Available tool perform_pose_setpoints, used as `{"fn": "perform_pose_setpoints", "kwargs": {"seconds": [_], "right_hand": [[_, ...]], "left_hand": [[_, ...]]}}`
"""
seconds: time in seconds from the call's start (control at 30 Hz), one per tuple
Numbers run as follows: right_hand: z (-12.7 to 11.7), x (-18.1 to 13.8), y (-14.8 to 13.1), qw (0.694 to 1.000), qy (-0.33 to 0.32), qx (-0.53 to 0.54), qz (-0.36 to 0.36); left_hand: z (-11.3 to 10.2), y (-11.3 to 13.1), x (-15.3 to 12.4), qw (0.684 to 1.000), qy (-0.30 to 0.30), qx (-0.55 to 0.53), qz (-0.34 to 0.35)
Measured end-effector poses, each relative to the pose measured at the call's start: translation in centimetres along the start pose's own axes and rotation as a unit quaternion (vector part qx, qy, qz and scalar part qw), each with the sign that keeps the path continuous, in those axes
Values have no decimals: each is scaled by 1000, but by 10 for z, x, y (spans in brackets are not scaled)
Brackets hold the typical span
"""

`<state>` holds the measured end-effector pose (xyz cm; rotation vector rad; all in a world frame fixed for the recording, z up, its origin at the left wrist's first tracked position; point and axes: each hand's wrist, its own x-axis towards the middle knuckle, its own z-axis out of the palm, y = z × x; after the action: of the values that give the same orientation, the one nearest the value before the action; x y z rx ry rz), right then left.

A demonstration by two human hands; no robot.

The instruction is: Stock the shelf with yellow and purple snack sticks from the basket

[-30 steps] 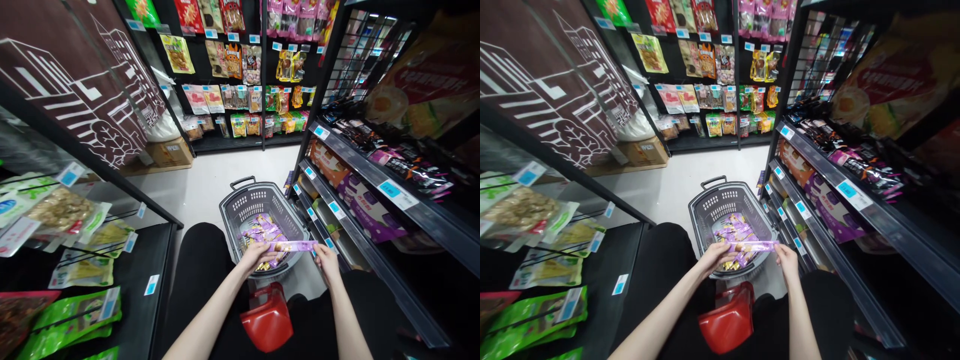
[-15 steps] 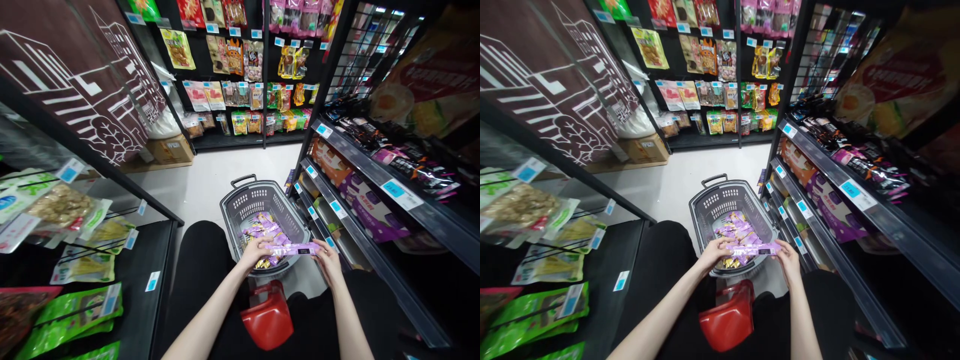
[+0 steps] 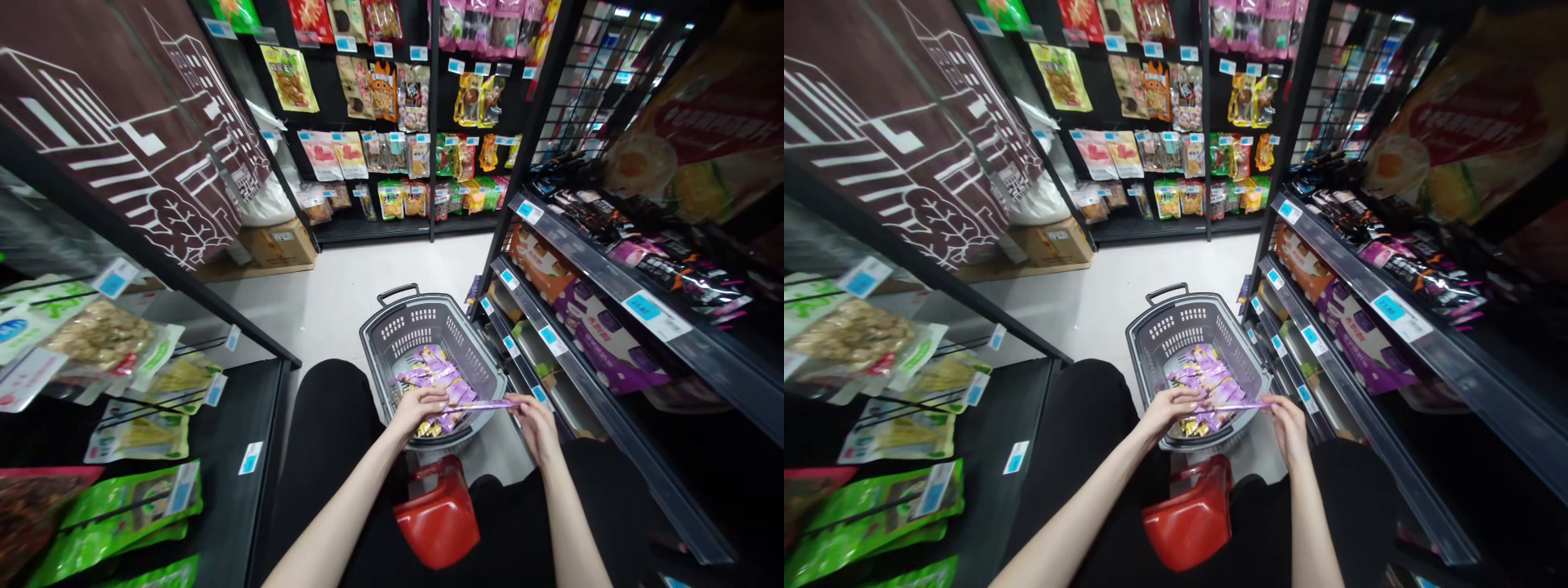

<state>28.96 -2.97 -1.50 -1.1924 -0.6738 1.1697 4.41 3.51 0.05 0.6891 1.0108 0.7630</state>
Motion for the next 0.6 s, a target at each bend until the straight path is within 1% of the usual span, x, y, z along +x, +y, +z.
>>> {"fn": "perform_pose_setpoints", "kwargs": {"seconds": [0.17, 0.23, 0.33, 0.4, 0.47, 0.53, 0.6], "right_hand": [[3, 0, 5, 996, 23, -87, -18], [6, 4, 10, 992, 41, -117, -26], [10, 18, 15, 981, 48, -180, -52], [12, 32, 15, 958, 57, -265, -89], [12, 44, 8, 920, 76, -363, -128], [10, 49, -10, 884, 85, -431, -160], [6, 44, -40, 862, 74, -462, -196]], "left_hand": [[-5, -2, 4, 998, 2, 46, 38], [-6, -3, 5, 990, 11, 130, 50], [-8, -7, 6, 955, 31, 288, 56], [-10, -11, 5, 933, 50, 353, 57], [-13, -15, 4, 914, 67, 397, 56], [-16, -17, 3, 893, 70, 442, 46], [-17, -18, 3, 877, 61, 476, 34]]}}
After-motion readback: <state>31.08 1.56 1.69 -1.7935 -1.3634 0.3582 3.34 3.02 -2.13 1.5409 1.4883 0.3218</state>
